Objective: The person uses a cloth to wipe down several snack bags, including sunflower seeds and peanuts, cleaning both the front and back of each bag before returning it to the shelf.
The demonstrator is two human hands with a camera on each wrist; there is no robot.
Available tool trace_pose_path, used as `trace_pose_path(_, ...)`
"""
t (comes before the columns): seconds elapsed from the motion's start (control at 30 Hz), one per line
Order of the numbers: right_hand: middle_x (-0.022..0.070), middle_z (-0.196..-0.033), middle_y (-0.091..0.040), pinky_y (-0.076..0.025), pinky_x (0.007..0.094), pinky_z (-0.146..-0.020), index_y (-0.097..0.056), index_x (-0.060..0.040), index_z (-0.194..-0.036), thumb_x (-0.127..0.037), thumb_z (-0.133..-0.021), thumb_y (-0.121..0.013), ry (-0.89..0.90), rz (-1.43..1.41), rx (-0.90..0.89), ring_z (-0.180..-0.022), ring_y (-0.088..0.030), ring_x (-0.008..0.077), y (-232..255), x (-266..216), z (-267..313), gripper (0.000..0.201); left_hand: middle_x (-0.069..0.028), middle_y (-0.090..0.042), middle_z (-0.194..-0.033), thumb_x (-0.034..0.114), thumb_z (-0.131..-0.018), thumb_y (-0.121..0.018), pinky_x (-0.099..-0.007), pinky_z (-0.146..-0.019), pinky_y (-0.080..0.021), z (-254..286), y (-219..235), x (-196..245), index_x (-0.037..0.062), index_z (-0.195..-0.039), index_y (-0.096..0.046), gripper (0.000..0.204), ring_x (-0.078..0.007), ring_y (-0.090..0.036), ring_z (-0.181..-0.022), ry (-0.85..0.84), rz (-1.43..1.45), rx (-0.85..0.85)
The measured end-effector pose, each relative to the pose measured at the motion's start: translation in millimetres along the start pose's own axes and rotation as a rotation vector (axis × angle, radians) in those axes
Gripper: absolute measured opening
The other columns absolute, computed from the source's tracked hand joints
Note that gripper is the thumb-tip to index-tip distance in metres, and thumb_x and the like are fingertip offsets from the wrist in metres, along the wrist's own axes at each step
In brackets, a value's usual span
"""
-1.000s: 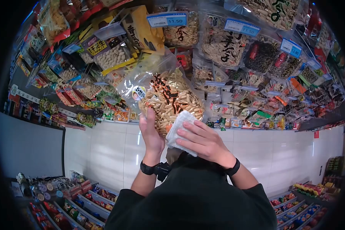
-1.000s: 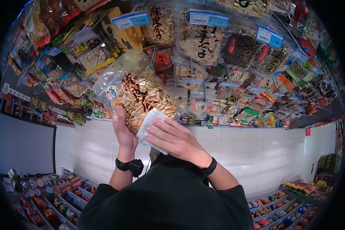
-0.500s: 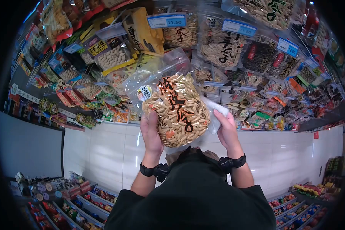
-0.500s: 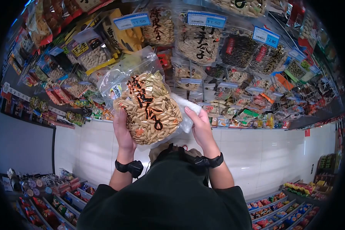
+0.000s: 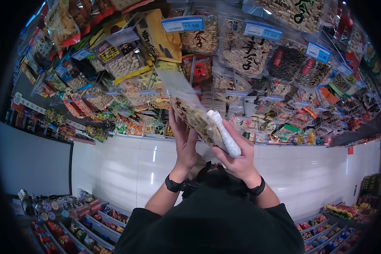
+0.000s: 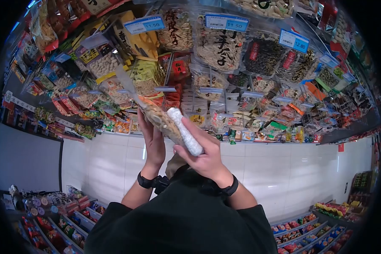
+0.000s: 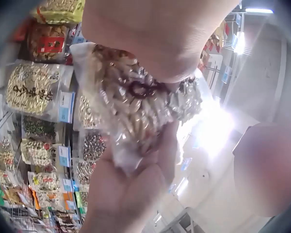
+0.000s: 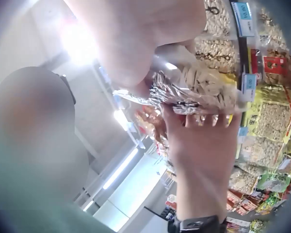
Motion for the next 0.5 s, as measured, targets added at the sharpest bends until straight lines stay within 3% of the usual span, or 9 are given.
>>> trace_pose_path(0.07, 0.0276, -0.149, -0.052, -0.044, 0.0449, -0.112, -0.058, 0.002, -0.143, -0.01, -0.08, -0.081, 0.078, -0.118, -0.115, -0.138, -0.053, 0.041, -15, -30, -10, 0.068, -0.0177, -0.03, -0.163, 0.03, -0.109, -0.047, -0.0432, -0.12, -0.032, 7, 0, -25, 0.0095, -0.164, -0.006, 0.071, -0.0293, -0.037, -0.147, 0.122, 0.321, 0.023)
trace_pose_path(0.1, 0.0276, -0.152, -0.05, -0.041, 0.0465, -0.114, -0.059, 0.0007, -0.142, -0.011, -0.08, -0.08, 0.159, -0.086, -0.169, -0.141, -0.049, 0.0427, -21, -40, -13, 0.067, -0.0175, -0.034, -0.162, 0.044, -0.107, -0.048, -0.0449, -0.123, -0.031, 31, 34, -65, 0.0036, -0.161, -0.022, 0.072, -0.0306, -0.036, -0.149, 0.168, -0.312, -0.199)
trace_pose_path(0.13, 0.0277, -0.154, -0.047, -0.038, 0.0481, -0.116, -0.06, -0.0006, -0.142, -0.012, -0.079, -0.08, 0.241, -0.052, -0.222, -0.145, -0.044, 0.0443, -28, -48, -13, 0.067, -0.0173, -0.03, -0.164, 0.037, -0.111, -0.041, -0.0398, -0.122, -0.033, 31, 19, -81, 0.0055, -0.162, -0.021, 0.063, -0.0261, -0.04, -0.146, 0.228, 0.245, -0.236)
trace_pose_path(0.2, 0.0254, -0.152, -0.05, -0.038, 0.0515, -0.116, -0.063, -0.0051, -0.139, -0.011, -0.074, -0.078, 0.267, 0.023, -0.219, -0.144, -0.044, 0.0452, -38, -44, -8, 0.067, -0.0149, -0.031, -0.165, 0.037, -0.11, -0.046, -0.0391, -0.123, -0.032, 31, -21, -47, 0.0063, -0.162, -0.022, 0.065, -0.0251, -0.039, -0.147, 0.322, 0.33, -0.347)
trace_pose_path(0.27, 0.0234, -0.148, -0.054, -0.042, 0.0534, -0.113, -0.067, -0.0077, -0.134, -0.009, -0.068, -0.075, 0.455, 0.332, -0.187, -0.14, -0.049, 0.0441, -48, -46, 1, 0.066, -0.0139, -0.03, -0.165, 0.036, -0.109, -0.048, -0.0395, -0.123, -0.032, 28, -30, -36, 0.0067, -0.162, -0.022, 0.066, -0.0251, -0.038, -0.148, 0.344, 0.396, -0.365)
trace_pose_path(0.4, 0.0191, -0.145, -0.058, -0.046, 0.0545, -0.109, -0.068, -0.0108, -0.133, -0.004, -0.068, -0.071, 0.481, 0.356, -0.142, -0.137, -0.051, 0.0428, -39, -30, 2, 0.065, -0.0096, -0.027, -0.168, 0.033, -0.106, -0.055, -0.0412, -0.125, -0.029, 26, -34, -22, 0.0086, -0.163, -0.02, 0.072, -0.0251, -0.034, -0.151, 0.433, 0.656, -0.426)
trace_pose_path(0.43, 0.0178, -0.148, -0.056, -0.045, 0.0545, -0.109, -0.066, -0.0122, -0.135, -0.001, -0.069, -0.07, 0.475, 0.423, -0.121, -0.138, -0.05, 0.0432, -35, -22, 1, 0.067, -0.0082, -0.028, -0.167, 0.032, -0.099, -0.068, -0.0424, -0.126, -0.027, 33, 3, -59, 0.0123, -0.164, -0.02, 0.083, -0.0267, -0.034, -0.151, 0.438, 0.152, -0.381)
trace_pose_path(0.47, 0.0178, -0.148, -0.056, -0.045, 0.0545, -0.109, -0.066, -0.0122, -0.135, -0.001, -0.069, -0.07, 0.475, 0.421, -0.123, -0.138, -0.05, 0.0432, -32, -23, -1, 0.067, -0.0082, -0.028, -0.167, 0.032, -0.099, -0.068, -0.0424, -0.126, -0.027, 40, 7, -56, 0.0123, -0.164, -0.02, 0.083, -0.0267, -0.034, -0.151, 0.439, 0.152, -0.379)
trace_pose_path(0.5, 0.0182, -0.15, -0.054, -0.043, 0.0548, -0.11, -0.066, -0.0124, -0.136, 0.0, -0.07, -0.069, 0.394, 0.446, -0.089, -0.14, -0.048, 0.0434, -24, -19, -7, 0.068, -0.0079, -0.03, -0.167, 0.032, -0.095, -0.072, -0.0425, -0.126, -0.026, 41, 11, -42, 0.0138, -0.164, -0.021, 0.088, -0.0268, -0.034, -0.151, 0.281, 0.042, -0.37)
Point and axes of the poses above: each hand's wrist, its own z-axis away from the middle knuckle, its own y-axis out of the back of the hand, x = y × z, the point moved 10 cm from there along -z, towards the middle knuckle
